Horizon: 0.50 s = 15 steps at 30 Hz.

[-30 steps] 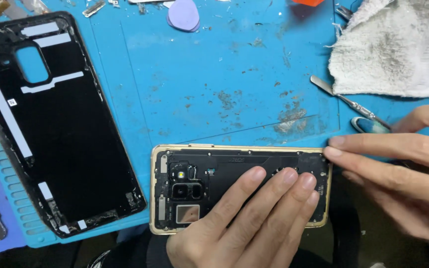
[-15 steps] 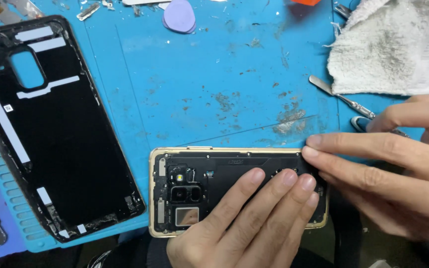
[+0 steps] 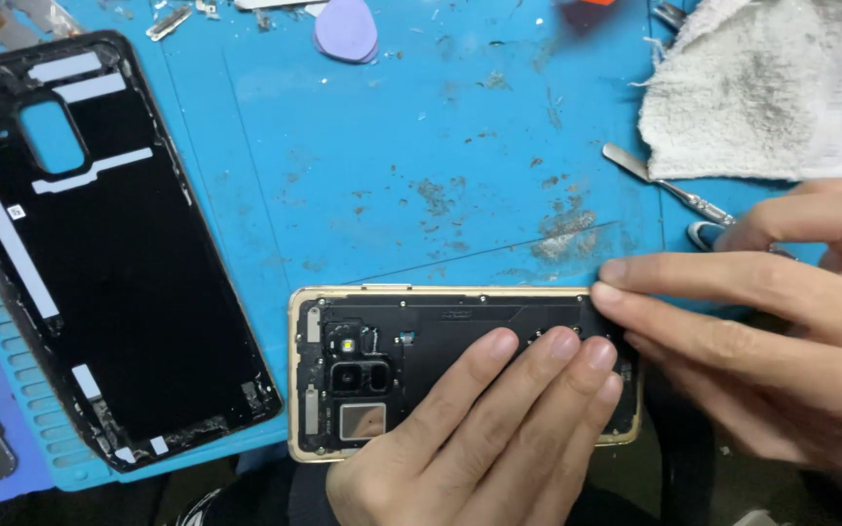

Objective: The person works on a disassembled smartphone at a repair bench. They pry at the phone frame with a blade-like tool, press the frame flat, pick up tweezers, and use a screwdriver to work on the phone's internal components while other phone parts and tools lie on the mat.

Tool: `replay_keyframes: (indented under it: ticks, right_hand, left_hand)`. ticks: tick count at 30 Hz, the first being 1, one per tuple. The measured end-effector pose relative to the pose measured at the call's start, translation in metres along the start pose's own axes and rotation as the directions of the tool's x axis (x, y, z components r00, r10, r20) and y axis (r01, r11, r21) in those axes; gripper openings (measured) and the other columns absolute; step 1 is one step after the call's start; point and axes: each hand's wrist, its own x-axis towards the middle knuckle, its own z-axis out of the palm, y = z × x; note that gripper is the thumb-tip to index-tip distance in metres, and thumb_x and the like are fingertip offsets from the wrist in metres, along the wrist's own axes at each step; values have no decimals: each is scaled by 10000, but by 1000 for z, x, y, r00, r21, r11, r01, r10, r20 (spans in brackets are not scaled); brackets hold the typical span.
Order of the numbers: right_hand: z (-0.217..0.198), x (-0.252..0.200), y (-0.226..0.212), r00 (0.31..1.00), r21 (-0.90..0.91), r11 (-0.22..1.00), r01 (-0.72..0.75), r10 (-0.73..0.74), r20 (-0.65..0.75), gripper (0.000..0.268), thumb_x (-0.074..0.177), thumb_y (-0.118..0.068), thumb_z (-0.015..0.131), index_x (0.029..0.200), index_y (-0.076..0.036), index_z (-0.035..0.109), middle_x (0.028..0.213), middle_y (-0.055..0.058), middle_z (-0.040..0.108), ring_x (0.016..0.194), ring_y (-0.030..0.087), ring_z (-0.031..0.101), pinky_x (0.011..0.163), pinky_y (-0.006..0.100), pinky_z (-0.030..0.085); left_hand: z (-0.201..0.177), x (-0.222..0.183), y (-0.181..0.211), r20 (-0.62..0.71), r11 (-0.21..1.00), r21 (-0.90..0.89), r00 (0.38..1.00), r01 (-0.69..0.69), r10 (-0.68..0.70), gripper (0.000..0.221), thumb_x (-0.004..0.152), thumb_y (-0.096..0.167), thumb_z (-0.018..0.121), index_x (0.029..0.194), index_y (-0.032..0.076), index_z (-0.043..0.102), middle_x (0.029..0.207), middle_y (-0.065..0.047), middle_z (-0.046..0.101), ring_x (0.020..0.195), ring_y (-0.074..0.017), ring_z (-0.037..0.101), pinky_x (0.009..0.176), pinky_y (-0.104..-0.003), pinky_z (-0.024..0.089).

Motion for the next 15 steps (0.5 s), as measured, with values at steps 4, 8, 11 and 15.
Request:
replay_keyframes:
  ticks: [4, 8, 11, 15]
  right_hand:
    - [0, -8, 0, 1000, -35, 999, -19, 19, 7, 436, 758, -135, 746, 1182, -230, 774, 1261, -29, 731, 770, 195, 576, 748, 377, 489]
    - [-1, 6, 12, 991, 1, 991, 131, -131, 4, 402, 741, -143, 730, 1136, -187, 787, 1211, 32, 755, 576, 143, 581, 543, 320, 537]
    - [-3, 0, 16, 992, -6, 992, 123, -123, -3, 396, 771, -154, 731, 1159, -229, 765, 1230, -8, 745, 624, 157, 575, 552, 317, 514]
    - [17, -50, 18, 924, 237, 915, -326, 362, -125, 271, 1008, 102, 538, 1216, -38, 642, 1342, 191, 655, 1036, 249, 568, 927, 350, 510]
  left_hand:
    - [2, 1, -1, 21, 999, 38, 999, -30, 29, 192, 1056, 193, 736, 1233, 158, 801, 1329, 9, 768, 1270, -126, 712, 1099, -302, 557]
    - [3, 1, -1, 8, 994, 96, 999, -46, 45, 193, 1065, 210, 710, 1242, 175, 778, 1333, 20, 755, 1264, -111, 715, 1091, -288, 556]
    - [7, -1, -5, 13, 967, 222, 992, -128, 128, 221, 1087, 276, 690, 1289, 222, 763, 1353, 65, 729, 1276, -70, 684, 1101, -255, 533]
    - [-3, -5, -6, 182, 953, 242, 973, -182, 140, 312, 1151, 357, 636, 1429, 227, 693, 1504, 89, 632, 1410, -35, 542, 1221, -256, 392]
